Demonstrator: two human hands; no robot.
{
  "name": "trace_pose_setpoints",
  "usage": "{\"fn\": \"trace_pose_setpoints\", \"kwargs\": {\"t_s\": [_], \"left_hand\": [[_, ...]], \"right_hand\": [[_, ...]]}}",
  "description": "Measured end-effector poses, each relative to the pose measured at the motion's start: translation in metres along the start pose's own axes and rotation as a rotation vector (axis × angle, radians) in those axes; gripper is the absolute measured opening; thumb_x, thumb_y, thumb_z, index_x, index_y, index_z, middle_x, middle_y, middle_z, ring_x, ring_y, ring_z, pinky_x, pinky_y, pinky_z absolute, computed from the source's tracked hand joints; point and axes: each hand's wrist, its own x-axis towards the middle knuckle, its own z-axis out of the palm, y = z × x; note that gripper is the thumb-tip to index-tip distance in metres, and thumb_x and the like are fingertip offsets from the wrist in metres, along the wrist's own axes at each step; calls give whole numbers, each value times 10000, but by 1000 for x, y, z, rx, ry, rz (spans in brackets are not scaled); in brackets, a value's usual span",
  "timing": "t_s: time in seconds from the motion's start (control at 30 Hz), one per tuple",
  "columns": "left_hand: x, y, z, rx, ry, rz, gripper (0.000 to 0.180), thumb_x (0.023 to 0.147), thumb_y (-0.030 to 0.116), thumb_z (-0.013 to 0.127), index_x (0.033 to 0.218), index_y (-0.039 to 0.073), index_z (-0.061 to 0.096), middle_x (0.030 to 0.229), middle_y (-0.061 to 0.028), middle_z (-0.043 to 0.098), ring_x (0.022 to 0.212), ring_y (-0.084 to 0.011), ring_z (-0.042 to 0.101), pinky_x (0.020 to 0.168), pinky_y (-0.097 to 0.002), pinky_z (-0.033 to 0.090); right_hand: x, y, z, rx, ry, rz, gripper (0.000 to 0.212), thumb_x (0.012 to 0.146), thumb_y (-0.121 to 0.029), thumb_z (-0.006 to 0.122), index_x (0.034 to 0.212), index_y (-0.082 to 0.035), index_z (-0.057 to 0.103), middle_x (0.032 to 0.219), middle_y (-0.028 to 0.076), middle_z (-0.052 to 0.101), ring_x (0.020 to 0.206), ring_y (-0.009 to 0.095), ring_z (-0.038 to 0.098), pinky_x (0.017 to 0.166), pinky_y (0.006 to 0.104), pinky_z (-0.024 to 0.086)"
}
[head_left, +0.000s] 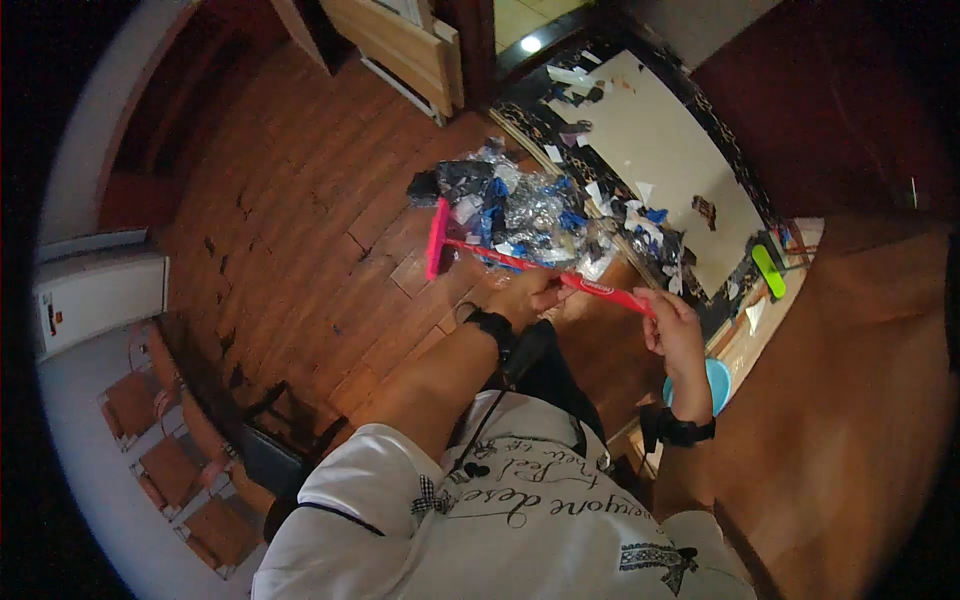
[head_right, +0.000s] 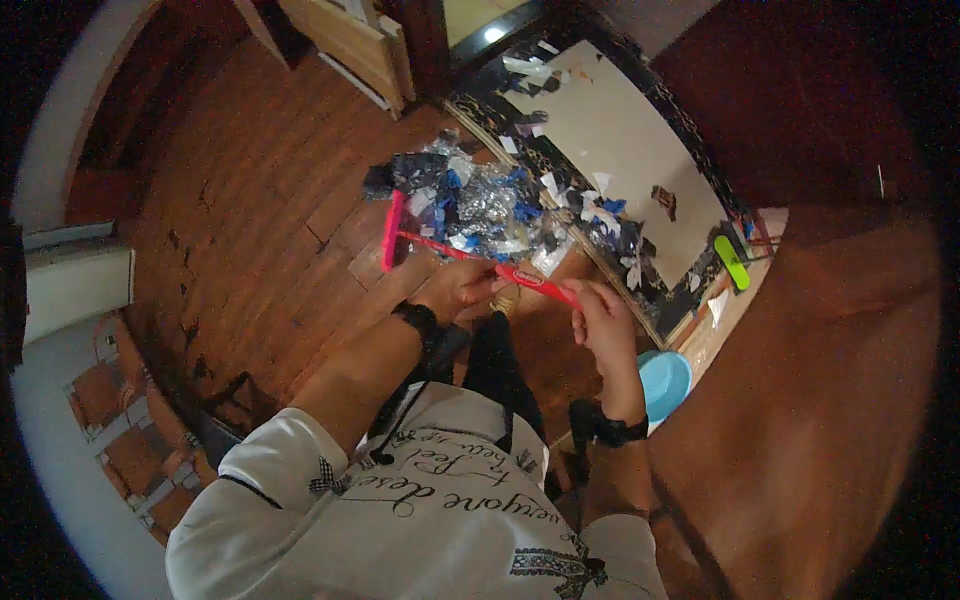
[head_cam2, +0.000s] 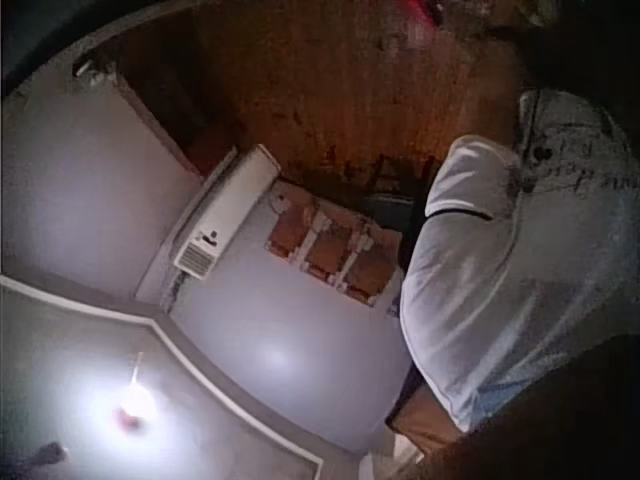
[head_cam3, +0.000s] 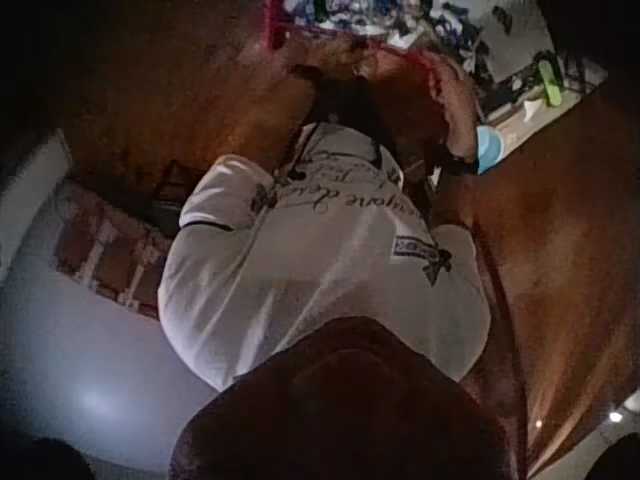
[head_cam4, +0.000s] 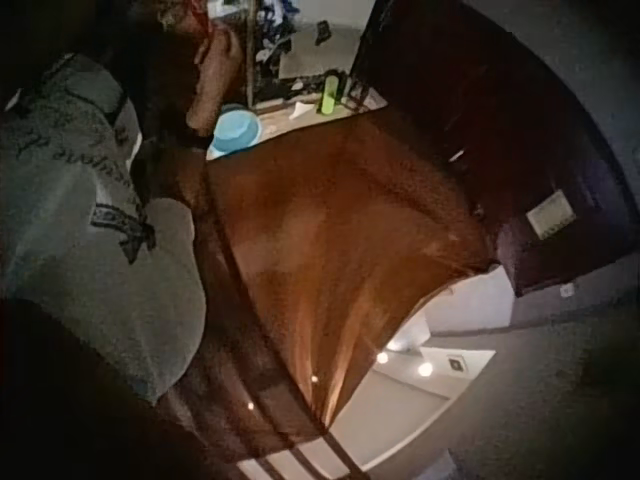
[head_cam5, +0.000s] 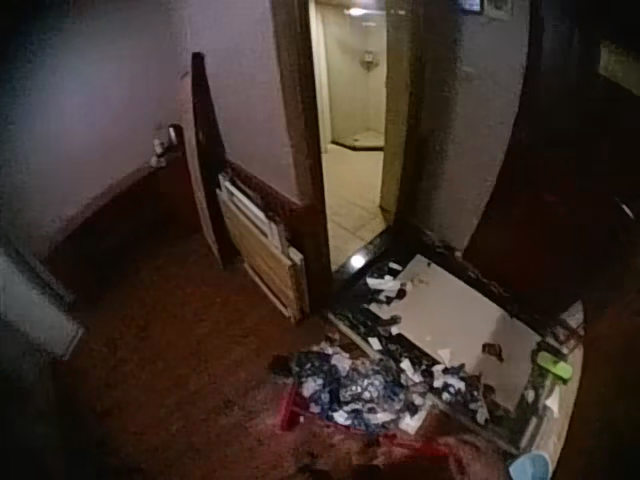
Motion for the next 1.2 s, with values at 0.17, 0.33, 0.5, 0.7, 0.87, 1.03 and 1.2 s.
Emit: {"fn": "trace_pose_setpoints", "kwargs": {"t_s": [0.17, 0.33, 0.5, 0.7, 0.87, 1.03, 1.2], "left_hand": [[-12, -45, -43, -186, -34, 127, 282, 899, 168, 524, 1082, -46, 546, 1011, -128, 610, 928, -187, 597, 824, -250, 482], [-75, 37, -58, 88, 82, 189, 211, 909, 134, 509, 1001, -46, 569, 943, -106, 592, 863, -168, 595, 779, -207, 507], [-41, -59, -107, -877, 419, -202, 245, 899, 172, 539, 1032, -28, 588, 985, -110, 623, 940, -216, 600, 823, -292, 476], [-69, -37, -110, 461, 259, 174, 215, 853, 137, 534, 980, -25, 599, 864, -101, 617, 844, -175, 597, 698, -287, 508], [-47, -104, -123, 143, 367, 81, 231, 837, 140, 558, 1024, 14, 602, 870, -93, 643, 817, -183, 603, 691, -309, 478], [-44, -2, -57, 671, 68, 26, 216, 840, 176, 602, 1003, 34, 607, 838, -86, 639, 771, -172, 611, 684, -287, 480], [-6, -45, -21, 531, 25, 213, 206, 820, 144, 646, 992, 35, 615, 834, -63, 647, 729, -137, 577, 652, -278, 463]], "right_hand": [[-7, -37, 38, -950, -135, -686, 194, 861, -198, 558, 959, -55, 646, 813, 107, 623, 730, 287, 594, 696, 384, 461], [-6, -61, 81, -1482, -209, -848, 164, 831, -188, 560, 923, -68, 624, 808, 161, 606, 735, 297, 608, 639, 401, 483], [22, -31, 130, -1609, -351, -1078, 230, 774, -129, 534, 986, -58, 587, 735, 120, 592, 671, 286, 614, 560, 386, 493], [69, 32, 145, -1646, -314, -1207, 256, 790, -167, 542, 1025, -76, 589, 738, 87, 587, 654, 241, 621, 511, 348, 491], [61, 42, 147, -1704, -318, -1178, 229, 819, -155, 505, 1016, -71, 587, 764, 93, 580, 681, 248, 617, 536, 350, 499], [70, 69, 81, -1559, -272, -1062, 261, 837, -140, 481, 1075, -114, 584, 797, 99, 589, 665, 297, 608, 545, 394, 497], [40, 31, 28, -1628, -327, -673, 352, 847, -115, 474, 1174, -208, 564, 789, 128, 576, 642, 323, 599, 543, 424, 485]]}}
